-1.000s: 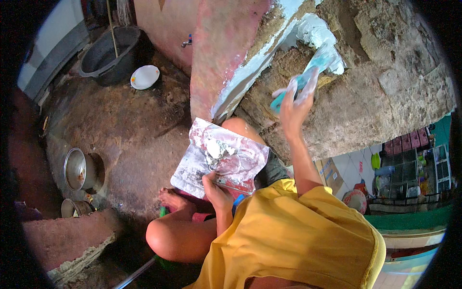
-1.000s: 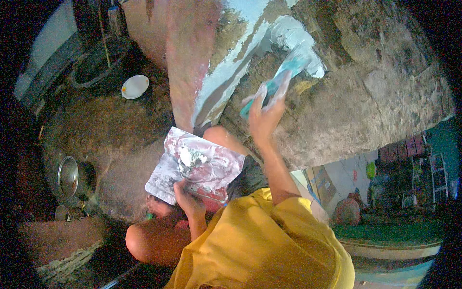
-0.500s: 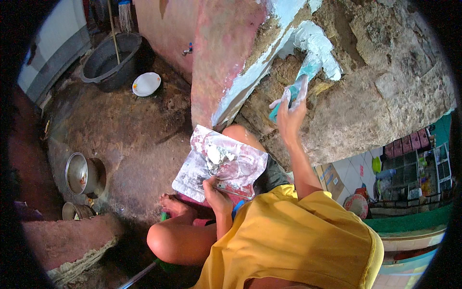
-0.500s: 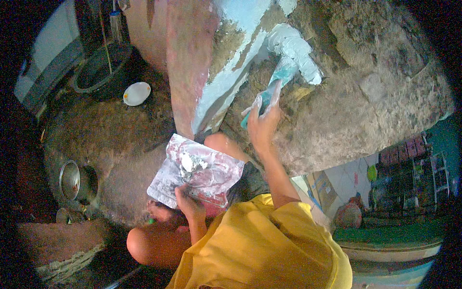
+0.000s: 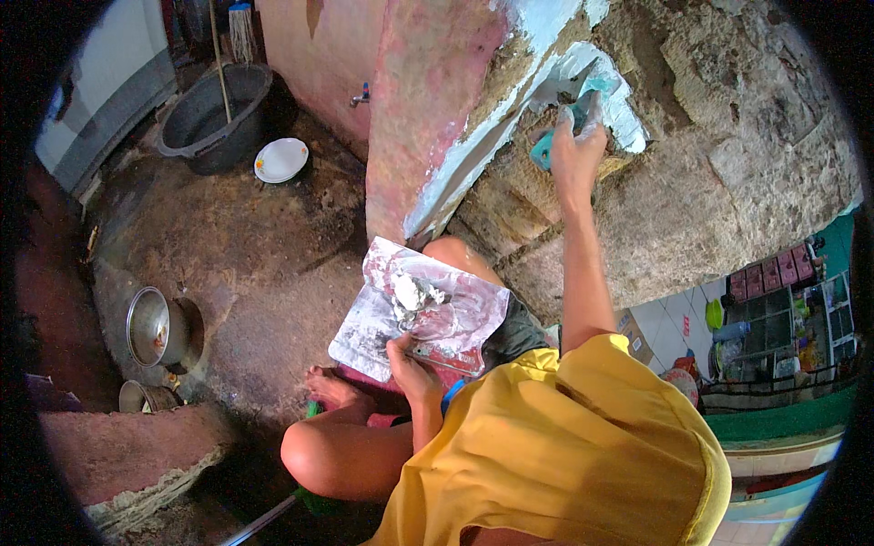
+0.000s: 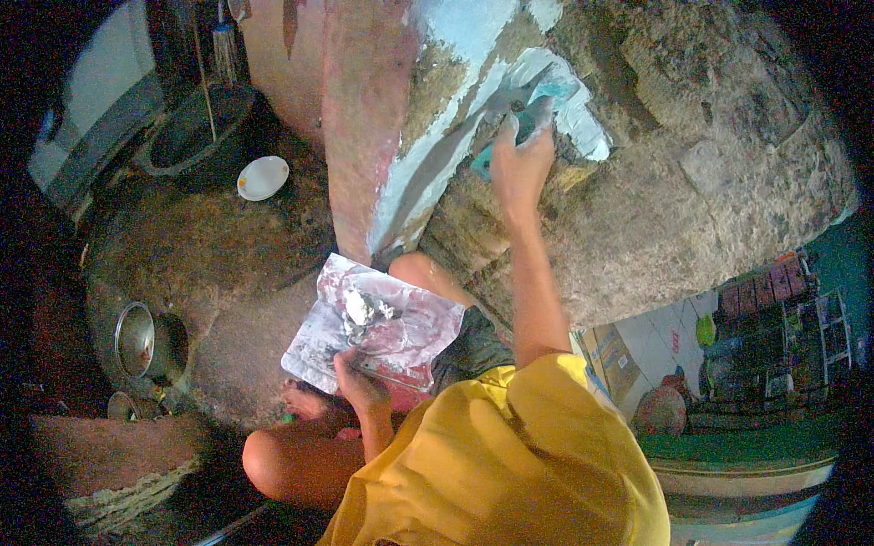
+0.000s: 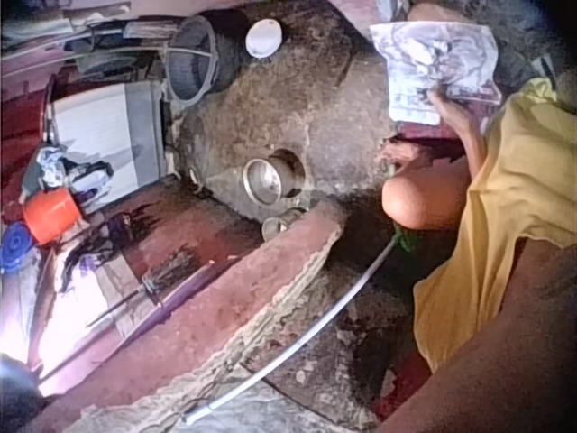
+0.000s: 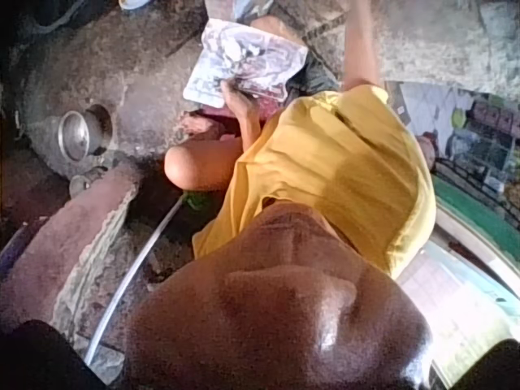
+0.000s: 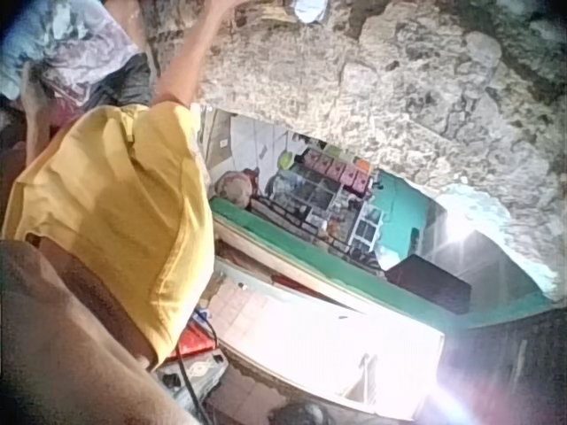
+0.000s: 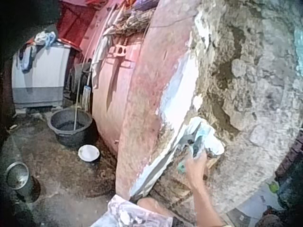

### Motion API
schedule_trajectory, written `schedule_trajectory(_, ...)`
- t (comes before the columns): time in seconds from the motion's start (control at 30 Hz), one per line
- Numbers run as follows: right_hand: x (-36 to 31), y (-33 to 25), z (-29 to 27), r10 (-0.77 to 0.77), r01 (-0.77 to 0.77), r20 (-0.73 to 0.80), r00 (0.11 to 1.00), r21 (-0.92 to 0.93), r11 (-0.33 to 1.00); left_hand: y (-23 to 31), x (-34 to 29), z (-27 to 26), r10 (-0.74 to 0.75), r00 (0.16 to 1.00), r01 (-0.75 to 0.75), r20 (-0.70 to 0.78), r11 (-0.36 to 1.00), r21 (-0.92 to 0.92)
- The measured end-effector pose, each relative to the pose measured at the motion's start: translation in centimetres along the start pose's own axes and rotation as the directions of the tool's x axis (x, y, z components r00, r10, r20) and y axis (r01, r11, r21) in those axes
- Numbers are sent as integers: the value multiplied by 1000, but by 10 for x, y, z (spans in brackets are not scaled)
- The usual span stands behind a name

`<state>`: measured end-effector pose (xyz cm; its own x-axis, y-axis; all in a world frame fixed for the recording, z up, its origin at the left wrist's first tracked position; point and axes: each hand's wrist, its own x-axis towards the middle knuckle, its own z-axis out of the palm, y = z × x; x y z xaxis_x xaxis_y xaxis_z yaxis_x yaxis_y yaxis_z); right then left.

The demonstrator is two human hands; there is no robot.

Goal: The person applies plaster to a rough brick wall using a putty knife, taking the material from a tray held in their other hand.

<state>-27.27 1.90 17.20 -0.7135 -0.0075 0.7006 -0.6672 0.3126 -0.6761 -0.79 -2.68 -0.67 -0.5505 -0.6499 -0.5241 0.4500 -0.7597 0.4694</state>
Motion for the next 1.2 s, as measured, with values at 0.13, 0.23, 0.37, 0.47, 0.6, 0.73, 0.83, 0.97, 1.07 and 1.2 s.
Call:
schedule_trajectory(0.13,-16,-21,7,104,-103,45,994,-14,995,6,-8,9,-12,1000,12,-3,1000,-12)
schedule_trajectory(0.23,-35,6,14,41,-37,75,996,-51,998,2,-3,2,-77,997,78,21,996,-37)
schedule_trajectory(0.37,-60,9,9,-6,13,170,985,-39,999,-3,-2,-2,-1,998,4,65,999,-44)
schedule_trajectory(0.47,-74,-35,5,112,-157,250,962,165,974,3,-4,4,-39,999,39,-5,999,-32)
schedule_trajectory(0.6,-28,-27,0,15,-36,122,992,170,985,3,-7,8,-4,1000,4,-3,999,-46)
schedule_trajectory(0.73,7,-3,5,-90,88,-20,996,-93,992,0,-2,2,4,1000,-4,22,1000,-6)
schedule_trajectory(0.83,9,-7,9,55,-56,-5,998,-14,998,-5,2,-3,28,1000,-28,-3,1000,-6)
schedule_trajectory(0.97,11,-4,13,57,-57,-1,998,-64,996,-4,-1,0,73,997,-72,-41,997,21)
schedule_trajectory(1.07,13,-1,15,91,-91,-13,996,-38,995,5,-8,7,6,999,-4,40,999,-43)
schedule_trajectory(1.2,6,-16,19,90,-90,-11,996,-24,996,6,-8,7,29,1000,-28,3,999,-16)
